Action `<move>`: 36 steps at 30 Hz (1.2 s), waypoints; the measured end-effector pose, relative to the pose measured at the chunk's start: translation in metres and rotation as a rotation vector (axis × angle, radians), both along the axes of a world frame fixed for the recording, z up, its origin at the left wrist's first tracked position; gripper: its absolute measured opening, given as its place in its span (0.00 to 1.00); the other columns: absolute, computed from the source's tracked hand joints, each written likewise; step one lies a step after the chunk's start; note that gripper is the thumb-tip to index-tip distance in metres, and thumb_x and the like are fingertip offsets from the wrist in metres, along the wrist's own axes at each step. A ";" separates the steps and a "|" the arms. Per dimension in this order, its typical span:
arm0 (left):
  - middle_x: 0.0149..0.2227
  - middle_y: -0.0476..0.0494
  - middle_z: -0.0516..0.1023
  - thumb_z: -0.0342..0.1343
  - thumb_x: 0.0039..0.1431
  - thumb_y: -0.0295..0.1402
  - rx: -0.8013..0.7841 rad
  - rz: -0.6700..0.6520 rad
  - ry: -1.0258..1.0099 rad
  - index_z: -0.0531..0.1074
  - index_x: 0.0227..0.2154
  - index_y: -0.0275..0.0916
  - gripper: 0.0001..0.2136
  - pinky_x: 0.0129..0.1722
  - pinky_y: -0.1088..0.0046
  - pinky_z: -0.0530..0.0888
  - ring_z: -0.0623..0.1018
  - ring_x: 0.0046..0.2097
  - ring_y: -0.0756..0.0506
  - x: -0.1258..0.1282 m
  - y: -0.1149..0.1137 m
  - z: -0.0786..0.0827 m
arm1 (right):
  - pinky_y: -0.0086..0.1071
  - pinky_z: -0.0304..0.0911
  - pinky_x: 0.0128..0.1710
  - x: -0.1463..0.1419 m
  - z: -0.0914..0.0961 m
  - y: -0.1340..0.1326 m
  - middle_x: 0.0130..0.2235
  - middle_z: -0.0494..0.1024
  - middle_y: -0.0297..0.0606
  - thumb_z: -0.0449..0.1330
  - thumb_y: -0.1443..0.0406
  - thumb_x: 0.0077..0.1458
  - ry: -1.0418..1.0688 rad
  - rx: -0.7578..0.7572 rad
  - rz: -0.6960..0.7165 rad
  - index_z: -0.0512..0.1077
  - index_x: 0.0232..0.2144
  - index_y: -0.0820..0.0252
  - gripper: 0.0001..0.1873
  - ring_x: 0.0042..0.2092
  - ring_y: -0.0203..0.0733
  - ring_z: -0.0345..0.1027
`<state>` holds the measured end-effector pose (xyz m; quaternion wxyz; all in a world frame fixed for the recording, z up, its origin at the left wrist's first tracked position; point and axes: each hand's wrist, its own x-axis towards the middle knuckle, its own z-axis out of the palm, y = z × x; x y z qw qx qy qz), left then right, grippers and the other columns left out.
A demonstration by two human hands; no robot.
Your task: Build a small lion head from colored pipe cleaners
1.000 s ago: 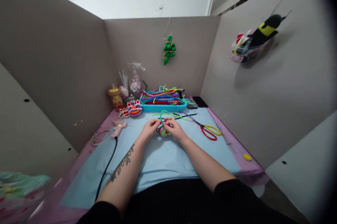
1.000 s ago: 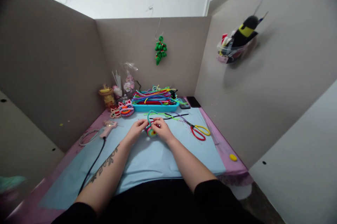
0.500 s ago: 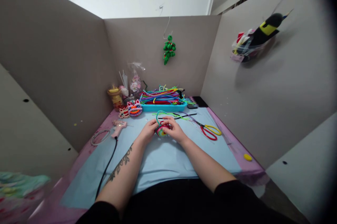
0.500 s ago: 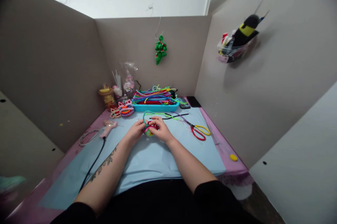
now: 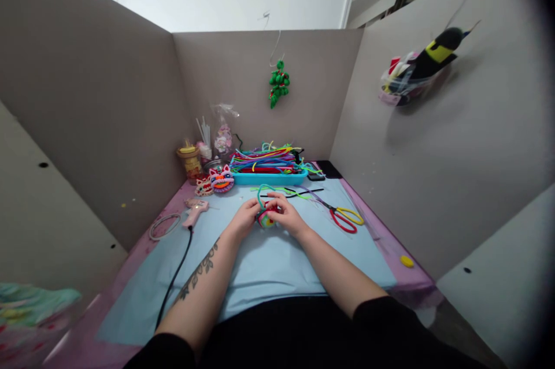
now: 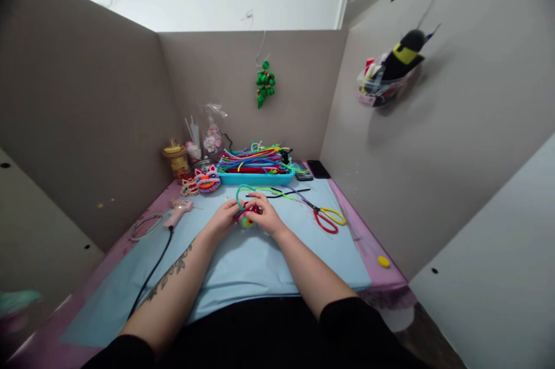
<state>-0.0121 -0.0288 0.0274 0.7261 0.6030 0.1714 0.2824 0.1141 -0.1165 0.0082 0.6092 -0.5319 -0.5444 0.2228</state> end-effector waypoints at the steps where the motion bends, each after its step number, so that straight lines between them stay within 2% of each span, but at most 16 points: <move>1: 0.22 0.49 0.69 0.61 0.43 0.42 0.008 -0.009 0.003 0.70 0.24 0.34 0.14 0.24 0.78 0.62 0.66 0.24 0.53 0.000 0.000 -0.001 | 0.37 0.62 0.47 0.001 0.000 0.000 0.53 0.62 0.41 0.61 0.64 0.44 0.004 -0.007 0.003 0.72 0.29 0.56 0.06 0.58 0.47 0.55; 3: 0.22 0.50 0.68 0.60 0.44 0.42 0.033 -0.009 0.009 0.69 0.24 0.34 0.14 0.24 0.77 0.62 0.66 0.24 0.53 0.001 0.002 -0.003 | 0.37 0.63 0.46 0.001 0.001 0.000 0.54 0.62 0.41 0.61 0.64 0.44 -0.001 -0.020 0.004 0.72 0.29 0.56 0.06 0.58 0.48 0.56; 5: 0.20 0.51 0.67 0.59 0.46 0.43 0.089 0.051 0.014 0.68 0.22 0.35 0.14 0.24 0.77 0.60 0.65 0.23 0.53 0.002 0.003 -0.006 | 0.38 0.62 0.46 0.000 0.002 -0.001 0.55 0.61 0.42 0.61 0.64 0.45 -0.045 -0.020 -0.025 0.72 0.31 0.55 0.07 0.58 0.48 0.56; 9: 0.19 0.54 0.63 0.56 0.48 0.39 0.273 0.248 0.048 0.65 0.20 0.36 0.12 0.23 0.78 0.60 0.63 0.22 0.54 0.005 0.003 -0.006 | 0.44 0.53 0.55 -0.007 0.002 0.000 0.52 0.62 0.42 0.62 0.64 0.44 -0.230 0.053 -0.239 0.72 0.33 0.54 0.10 0.58 0.48 0.54; 11: 0.18 0.54 0.63 0.55 0.49 0.38 0.334 0.294 0.070 0.65 0.20 0.36 0.11 0.23 0.78 0.61 0.63 0.22 0.54 0.006 0.002 -0.005 | 0.45 0.49 0.57 -0.010 0.002 0.001 0.51 0.63 0.42 0.63 0.64 0.45 -0.287 0.096 -0.323 0.72 0.30 0.55 0.07 0.57 0.48 0.54; 13: 0.19 0.54 0.64 0.56 0.49 0.38 0.351 0.301 0.069 0.65 0.21 0.36 0.11 0.23 0.78 0.62 0.64 0.22 0.53 0.007 0.000 -0.004 | 0.44 0.50 0.56 -0.011 0.001 0.003 0.49 0.64 0.41 0.61 0.63 0.47 -0.296 0.121 -0.353 0.71 0.27 0.55 0.03 0.55 0.47 0.56; 17: 0.22 0.52 0.69 0.60 0.45 0.41 0.264 0.253 -0.001 0.66 0.26 0.36 0.13 0.26 0.78 0.65 0.69 0.25 0.53 0.009 -0.002 -0.006 | 0.44 0.52 0.55 -0.009 -0.001 0.004 0.48 0.64 0.41 0.59 0.63 0.50 -0.277 0.146 -0.353 0.70 0.26 0.56 0.04 0.54 0.46 0.57; 21: 0.19 0.54 0.70 0.62 0.41 0.44 0.108 0.172 -0.008 0.63 0.33 0.37 0.20 0.22 0.79 0.63 0.69 0.21 0.52 0.008 -0.003 -0.007 | 0.43 0.52 0.55 -0.009 0.001 0.002 0.48 0.62 0.41 0.59 0.62 0.51 -0.268 0.170 -0.350 0.71 0.27 0.55 0.05 0.54 0.46 0.57; 23: 0.18 0.55 0.70 0.63 0.41 0.43 0.068 0.180 -0.026 0.61 0.35 0.38 0.22 0.20 0.80 0.62 0.68 0.19 0.53 0.007 -0.004 -0.005 | 0.42 0.52 0.55 -0.010 0.003 0.001 0.48 0.62 0.41 0.59 0.62 0.51 -0.247 0.181 -0.348 0.71 0.26 0.56 0.05 0.54 0.46 0.57; 28: 0.17 0.59 0.68 0.63 0.42 0.41 0.066 0.249 -0.101 0.59 0.34 0.39 0.21 0.19 0.82 0.61 0.65 0.17 0.55 0.006 -0.009 0.000 | 0.40 0.55 0.53 -0.012 0.005 0.002 0.48 0.63 0.41 0.59 0.61 0.48 -0.074 0.156 -0.368 0.70 0.25 0.57 0.05 0.51 0.45 0.60; 32: 0.18 0.57 0.70 0.63 0.42 0.40 0.074 0.248 -0.116 0.59 0.34 0.39 0.21 0.19 0.81 0.63 0.67 0.17 0.54 0.008 -0.009 -0.001 | 0.38 0.60 0.47 -0.010 0.000 0.009 0.48 0.64 0.41 0.60 0.60 0.45 0.137 0.060 -0.355 0.69 0.23 0.58 0.08 0.49 0.46 0.62; 36: 0.20 0.54 0.72 0.63 0.42 0.41 0.073 0.248 -0.097 0.60 0.36 0.39 0.22 0.21 0.80 0.65 0.70 0.19 0.53 0.009 -0.005 -0.006 | 0.37 0.59 0.47 -0.009 -0.002 0.013 0.47 0.64 0.41 0.61 0.61 0.43 0.193 0.039 -0.370 0.69 0.21 0.58 0.08 0.51 0.47 0.60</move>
